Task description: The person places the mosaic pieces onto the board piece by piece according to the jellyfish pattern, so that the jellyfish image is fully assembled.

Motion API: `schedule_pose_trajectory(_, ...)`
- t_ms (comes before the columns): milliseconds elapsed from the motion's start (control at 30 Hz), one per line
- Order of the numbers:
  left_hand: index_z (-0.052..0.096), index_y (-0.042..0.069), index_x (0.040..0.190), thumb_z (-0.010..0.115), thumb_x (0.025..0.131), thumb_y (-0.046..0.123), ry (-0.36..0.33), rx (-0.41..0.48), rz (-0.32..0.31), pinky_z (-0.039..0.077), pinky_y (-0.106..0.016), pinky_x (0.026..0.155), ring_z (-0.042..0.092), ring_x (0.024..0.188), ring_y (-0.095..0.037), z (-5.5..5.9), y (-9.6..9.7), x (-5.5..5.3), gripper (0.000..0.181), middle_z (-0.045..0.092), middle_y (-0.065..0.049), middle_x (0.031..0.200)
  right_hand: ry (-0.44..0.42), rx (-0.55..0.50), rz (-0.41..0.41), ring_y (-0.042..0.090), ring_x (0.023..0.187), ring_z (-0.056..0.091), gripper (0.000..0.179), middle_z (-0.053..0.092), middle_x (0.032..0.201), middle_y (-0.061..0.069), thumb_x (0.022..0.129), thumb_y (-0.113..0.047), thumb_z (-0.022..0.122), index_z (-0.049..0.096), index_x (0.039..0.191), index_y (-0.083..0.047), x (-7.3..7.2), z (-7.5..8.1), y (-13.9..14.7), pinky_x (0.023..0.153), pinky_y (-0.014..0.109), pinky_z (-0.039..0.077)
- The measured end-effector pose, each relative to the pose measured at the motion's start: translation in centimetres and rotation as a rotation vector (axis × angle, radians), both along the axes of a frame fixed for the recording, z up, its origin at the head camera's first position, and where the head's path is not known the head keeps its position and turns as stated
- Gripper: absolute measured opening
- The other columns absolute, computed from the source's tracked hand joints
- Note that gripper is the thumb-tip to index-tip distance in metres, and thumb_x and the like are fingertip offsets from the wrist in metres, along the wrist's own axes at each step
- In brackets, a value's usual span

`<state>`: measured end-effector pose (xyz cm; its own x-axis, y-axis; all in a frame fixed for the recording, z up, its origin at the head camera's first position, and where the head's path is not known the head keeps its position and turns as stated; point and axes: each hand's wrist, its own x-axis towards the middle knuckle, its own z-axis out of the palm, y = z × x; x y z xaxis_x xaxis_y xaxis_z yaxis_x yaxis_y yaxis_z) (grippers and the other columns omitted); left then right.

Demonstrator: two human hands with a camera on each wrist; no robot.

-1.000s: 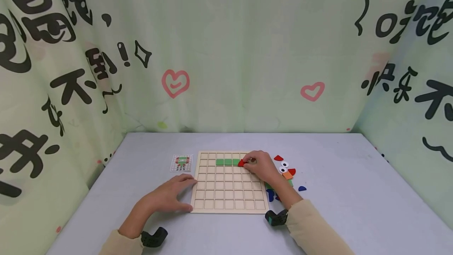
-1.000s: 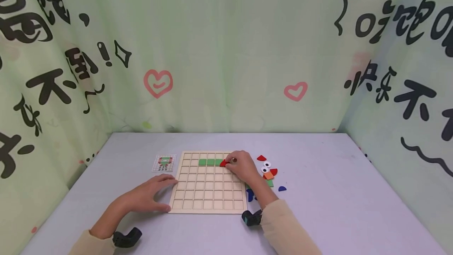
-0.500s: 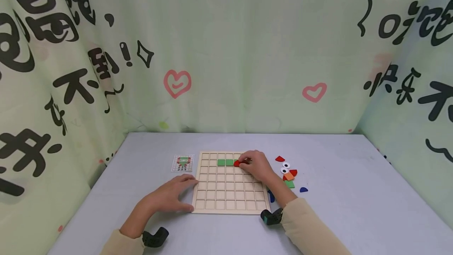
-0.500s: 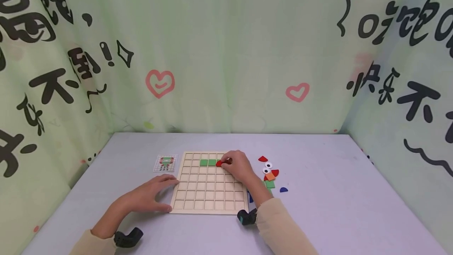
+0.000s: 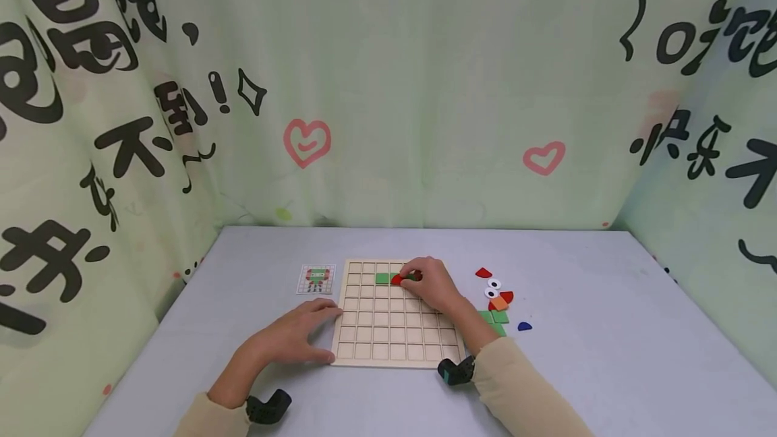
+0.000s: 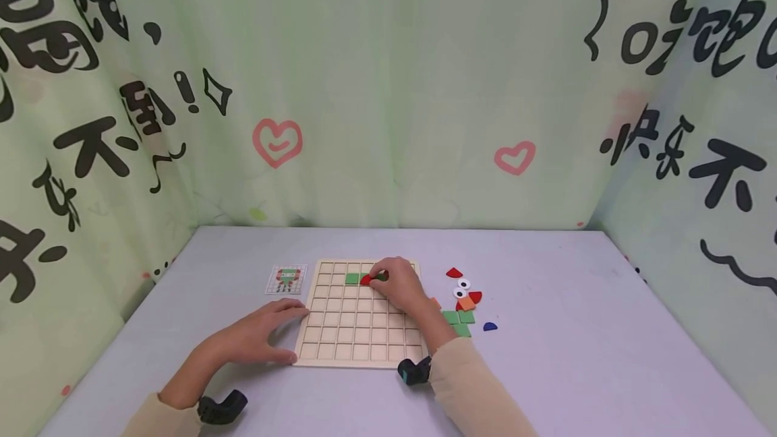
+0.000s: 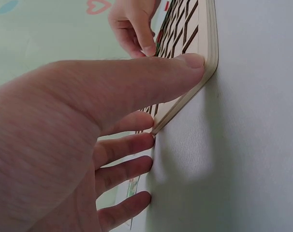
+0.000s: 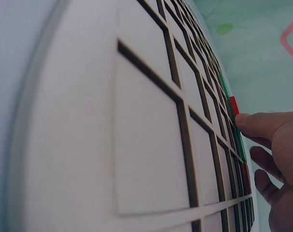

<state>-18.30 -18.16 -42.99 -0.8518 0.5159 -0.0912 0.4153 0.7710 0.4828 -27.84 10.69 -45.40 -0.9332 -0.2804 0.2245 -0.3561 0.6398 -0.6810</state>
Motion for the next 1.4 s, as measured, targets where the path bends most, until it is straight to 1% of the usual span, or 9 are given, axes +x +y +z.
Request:
schedule_pose_trajectory(200, 0.049, 0.013, 0.141, 0.078, 0.079, 0.037, 0.000, 0.002, 0.000, 0.037, -0.056, 0.109, 0.037, 0.138, -0.036, 0.0, 0.0, -0.1, 0.073, 0.042, -0.012, 0.147, -0.001, 0.010, 0.007, 0.015, 0.088, 0.055, 0.006, 0.070, 0.099, 0.001, 0.083, -0.011, 0.075, 0.074, 0.088, -0.015, -0.1, 0.1, -0.8, 0.079, 0.033, 0.049)
schedule_pose_trajectory(433, 0.049, 0.014, 0.140, 0.079, 0.078, 0.038, 0.006, -0.004, -0.002, 0.037, -0.056, 0.109, 0.038, 0.138, -0.035, 0.1, 0.0, -0.1, 0.073, 0.043, -0.011, 0.147, 0.007, 0.016, 0.026, 0.015, 0.085, 0.054, 0.005, 0.070, 0.101, 0.002, 0.084, -0.012, 0.075, 0.074, 0.089, -0.014, -0.1, 0.2, -1.7, 0.076, 0.033, 0.048)
schedule_pose_trajectory(567, 0.049, 0.013, 0.140, 0.079, 0.078, 0.038, 0.003, 0.004, -0.002, 0.037, -0.057, 0.109, 0.038, 0.138, -0.036, 0.1, 0.0, 0.0, 0.074, 0.043, -0.012, 0.147, 0.010, 0.007, 0.037, 0.016, 0.086, 0.055, 0.005, 0.070, 0.101, 0.003, 0.084, -0.012, 0.074, 0.074, 0.089, -0.013, -0.1, 0.2, -2.2, 0.076, 0.033, 0.049)
schedule_pose_trajectory(833, 0.049, 0.014, 0.141, 0.078, 0.078, 0.040, -0.015, 0.003, 0.006, 0.037, -0.057, 0.108, 0.037, 0.138, -0.036, 0.2, 0.0, 0.0, 0.074, 0.042, -0.012, 0.148, -0.001, 0.023, 0.029, 0.016, 0.085, 0.054, 0.005, 0.071, 0.101, 0.003, 0.084, -0.013, 0.075, 0.074, 0.089, -0.014, -0.3, 0.0, -3.0, 0.076, 0.033, 0.048)
schedule_pose_trajectory(1033, 0.049, 0.014, 0.141, 0.078, 0.079, 0.040, -0.005, 0.002, -0.002, 0.036, -0.057, 0.109, 0.037, 0.138, -0.036, 0.1, -0.1, 0.0, 0.073, 0.042, -0.011, 0.148, -0.021, 0.010, 0.040, 0.018, 0.094, 0.061, 0.007, 0.071, 0.106, 0.004, 0.085, -0.012, 0.073, 0.074, 0.092, -0.013, -0.5, -0.1, -3.5, 0.083, 0.036, 0.053)
schedule_pose_trajectory(1100, 0.049, 0.014, 0.141, 0.078, 0.079, 0.039, -0.004, 0.000, -0.001, 0.036, -0.057, 0.109, 0.037, 0.138, -0.036, 0.1, -0.1, -0.1, 0.073, 0.042, -0.011, 0.147, -0.027, 0.004, 0.050, 0.019, 0.095, 0.062, 0.008, 0.071, 0.107, 0.005, 0.085, -0.011, 0.073, 0.074, 0.093, -0.013, -0.6, -0.1, -3.7, 0.083, 0.036, 0.053)
schedule_pose_trajectory(1267, 0.049, 0.015, 0.141, 0.078, 0.078, 0.039, -0.008, -0.003, 0.004, 0.036, -0.057, 0.109, 0.037, 0.138, -0.036, -0.1, -0.1, -0.1, 0.073, 0.042, -0.010, 0.147, -0.028, 0.006, 0.066, 0.017, 0.090, 0.061, 0.006, 0.071, 0.104, 0.004, 0.086, -0.012, 0.072, 0.074, 0.092, -0.012, -0.6, 0.0, -4.1, 0.080, 0.034, 0.053)
schedule_pose_trajectory(1400, 0.049, 0.017, 0.141, 0.078, 0.078, 0.039, -0.020, -0.004, 0.014, 0.036, -0.057, 0.109, 0.036, 0.139, -0.036, -0.2, 0.0, -0.2, 0.073, 0.042, -0.010, 0.148, -0.035, 0.010, 0.071, 0.015, 0.089, 0.060, 0.005, 0.071, 0.104, 0.003, 0.087, -0.012, 0.072, 0.073, 0.091, -0.012, -0.7, 0.0, -4.5, 0.081, 0.033, 0.052)
